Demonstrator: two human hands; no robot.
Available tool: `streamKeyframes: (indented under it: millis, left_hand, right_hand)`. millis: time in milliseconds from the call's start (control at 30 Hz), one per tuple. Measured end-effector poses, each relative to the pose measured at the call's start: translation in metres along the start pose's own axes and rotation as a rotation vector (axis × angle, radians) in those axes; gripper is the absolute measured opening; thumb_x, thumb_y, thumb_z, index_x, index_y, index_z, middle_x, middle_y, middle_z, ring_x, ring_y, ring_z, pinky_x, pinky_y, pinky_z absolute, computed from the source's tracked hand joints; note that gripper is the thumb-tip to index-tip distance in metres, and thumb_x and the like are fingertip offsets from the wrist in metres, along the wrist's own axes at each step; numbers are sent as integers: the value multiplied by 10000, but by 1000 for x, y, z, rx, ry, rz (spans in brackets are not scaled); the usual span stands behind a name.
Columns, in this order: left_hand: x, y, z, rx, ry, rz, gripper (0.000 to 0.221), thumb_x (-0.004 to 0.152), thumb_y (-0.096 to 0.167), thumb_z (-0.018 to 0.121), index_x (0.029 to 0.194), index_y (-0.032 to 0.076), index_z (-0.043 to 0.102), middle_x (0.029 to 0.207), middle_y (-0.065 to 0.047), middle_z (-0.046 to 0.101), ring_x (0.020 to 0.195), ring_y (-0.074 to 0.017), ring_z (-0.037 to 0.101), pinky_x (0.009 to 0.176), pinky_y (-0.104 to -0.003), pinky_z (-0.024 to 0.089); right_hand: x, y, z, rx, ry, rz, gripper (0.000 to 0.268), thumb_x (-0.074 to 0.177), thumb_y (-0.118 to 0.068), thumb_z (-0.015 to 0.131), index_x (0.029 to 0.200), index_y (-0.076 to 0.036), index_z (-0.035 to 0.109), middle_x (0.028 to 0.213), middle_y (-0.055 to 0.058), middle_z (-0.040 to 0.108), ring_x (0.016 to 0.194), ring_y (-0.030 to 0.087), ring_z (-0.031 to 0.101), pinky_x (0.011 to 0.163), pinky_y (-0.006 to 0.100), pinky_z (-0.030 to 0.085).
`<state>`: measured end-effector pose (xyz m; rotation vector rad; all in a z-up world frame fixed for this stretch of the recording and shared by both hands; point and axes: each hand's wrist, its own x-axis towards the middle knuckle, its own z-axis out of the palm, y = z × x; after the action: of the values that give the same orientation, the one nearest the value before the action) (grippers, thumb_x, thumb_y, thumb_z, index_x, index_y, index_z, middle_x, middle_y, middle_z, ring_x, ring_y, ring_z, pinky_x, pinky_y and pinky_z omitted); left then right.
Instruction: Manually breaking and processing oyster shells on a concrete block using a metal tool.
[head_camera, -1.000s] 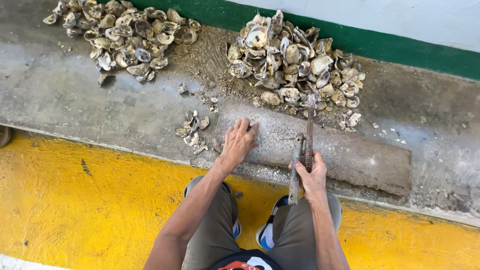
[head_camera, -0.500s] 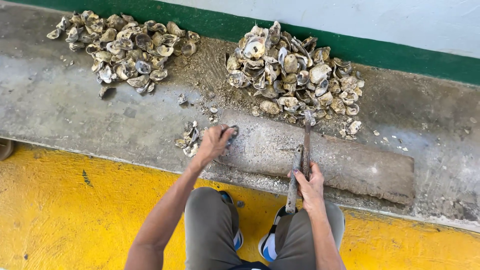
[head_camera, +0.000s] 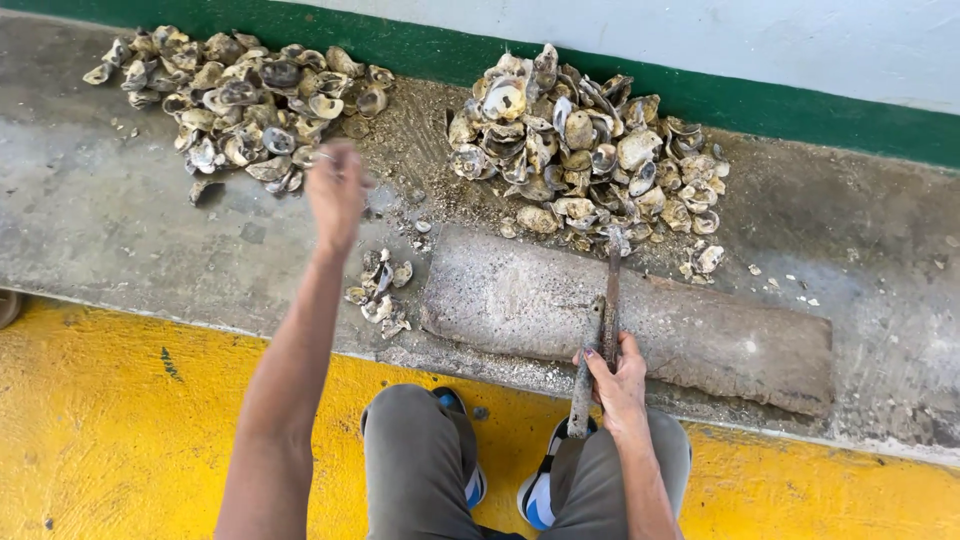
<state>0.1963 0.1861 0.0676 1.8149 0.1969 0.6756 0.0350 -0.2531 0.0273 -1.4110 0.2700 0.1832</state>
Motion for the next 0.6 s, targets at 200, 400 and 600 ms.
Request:
streamKeyframes:
  millis: [200, 400, 600]
  left_hand:
    - [-59, 3, 125, 356, -449, 201, 120, 927, 119, 708, 995, 95, 803, 934, -104, 793, 722, -185, 736, 663, -332, 621]
    - [-86, -54, 230, 564, -523, 410, 259, 903, 24, 649, 1138, 47, 756, 1145, -219, 723, 993, -327, 676, 615, -376, 625]
    - [-94, -57, 234, 762, -547, 315, 429, 880, -54, 637, 1306, -22, 669, 1183, -196, 638, 1075, -301, 597, 802, -380, 605]
  right_hand:
    - [0, -7, 2, -11, 10, 32, 370, 900, -101, 660, 1242, -50, 529, 788, 48, 721, 410, 28, 434, 331, 215, 262]
    - [6, -5, 4, -11, -3, 32, 355, 912, -83, 662, 1233, -27, 521, 792, 67, 724, 453, 48, 532, 345, 216, 336]
    - [7, -1, 2, -1, -1, 23, 340, 918, -79, 663, 1222, -22, 522, 812, 74, 726, 502, 56, 569, 370, 215, 380]
